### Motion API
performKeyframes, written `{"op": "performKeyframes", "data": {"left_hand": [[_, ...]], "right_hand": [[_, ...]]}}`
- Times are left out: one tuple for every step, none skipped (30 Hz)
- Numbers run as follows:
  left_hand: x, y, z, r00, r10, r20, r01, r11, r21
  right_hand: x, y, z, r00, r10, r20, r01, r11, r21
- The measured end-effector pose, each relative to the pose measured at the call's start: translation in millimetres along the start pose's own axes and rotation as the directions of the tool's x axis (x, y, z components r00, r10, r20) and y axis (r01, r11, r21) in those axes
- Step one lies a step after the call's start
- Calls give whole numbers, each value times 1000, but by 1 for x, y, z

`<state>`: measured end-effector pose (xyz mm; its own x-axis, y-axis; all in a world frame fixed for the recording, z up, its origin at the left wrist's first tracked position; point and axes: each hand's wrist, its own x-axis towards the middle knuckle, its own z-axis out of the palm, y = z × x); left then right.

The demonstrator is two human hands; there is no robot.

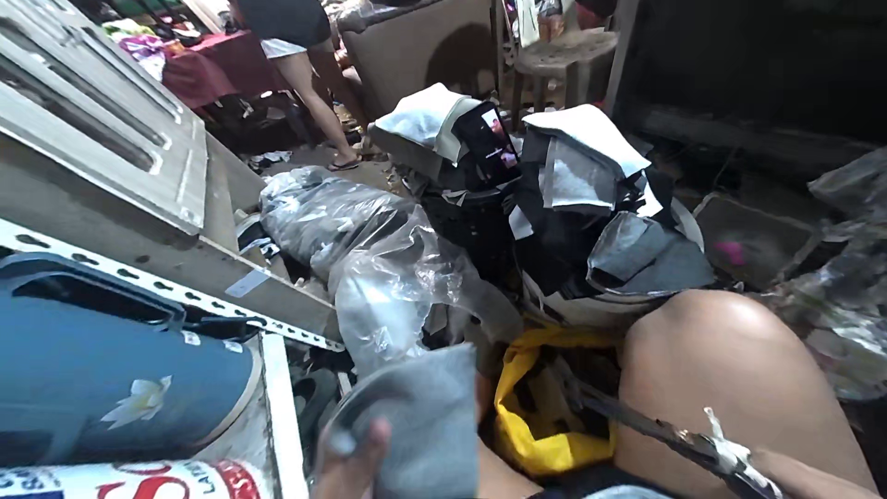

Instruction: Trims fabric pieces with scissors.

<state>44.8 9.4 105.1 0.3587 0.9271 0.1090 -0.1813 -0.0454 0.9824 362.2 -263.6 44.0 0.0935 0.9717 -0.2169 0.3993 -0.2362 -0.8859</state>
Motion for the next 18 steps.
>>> {"op": "performKeyframes", "data": {"left_hand": [[1,0,19,996,-83,-45,78,991,-112],[3,1,35,987,-148,-57,137,975,-174],[5,2,47,978,-199,-67,180,957,-227],[6,1,55,970,-236,-53,214,940,-267],[7,0,60,965,-262,-17,246,925,-291],[7,-1,64,961,-276,15,268,919,-290],[8,-2,67,959,-279,40,279,919,-277],[9,-3,68,959,-274,74,284,924,-257],[9,-5,67,958,-265,113,285,927,-243],[10,-7,65,956,-248,157,279,933,-226],[10,-10,63,953,-226,203,267,941,-207],[11,-12,60,947,-204,249,253,950,-184],[11,-14,58,938,-183,293,238,957,-163],[12,-16,56,925,-157,346,215,967,-136],[13,-18,54,910,-129,394,184,977,-104],[14,-20,52,892,-101,441,149,986,-76],[15,-24,50,870,-70,488,111,992,-56],[17,-29,49,845,-34,534,74,996,-54]], "right_hand": [[5,-4,-4,997,-39,65,41,999,-18],[8,-7,-7,992,-68,105,72,997,-32],[10,-11,-10,988,-84,132,90,995,-42],[10,-13,-11,985,-90,149,98,994,-51],[10,-16,-13,983,-84,162,94,994,-56],[10,-18,-14,983,-72,169,83,995,-59],[10,-21,-15,983,-64,171,75,996,-57],[10,-23,-15,984,-62,169,72,996,-57],[10,-23,-15,984,-66,163,76,996,-52],[11,-23,-14,985,-71,157,79,996,-45],[11,-22,-13,986,-76,151,82,996,-33],[12,-20,-12,986,-78,148,82,996,-25],[13,-18,-11,986,-81,145,84,996,-15],[13,-18,-10,986,-85,141,87,996,-8],[15,-18,-10,986,-94,140,95,995,-4],[16,-18,-11,985,-104,141,106,994,-4],[17,-20,-12,983,-114,143,116,993,-5],[18,-23,-13,983,-116,140,118,993,-12]]}}
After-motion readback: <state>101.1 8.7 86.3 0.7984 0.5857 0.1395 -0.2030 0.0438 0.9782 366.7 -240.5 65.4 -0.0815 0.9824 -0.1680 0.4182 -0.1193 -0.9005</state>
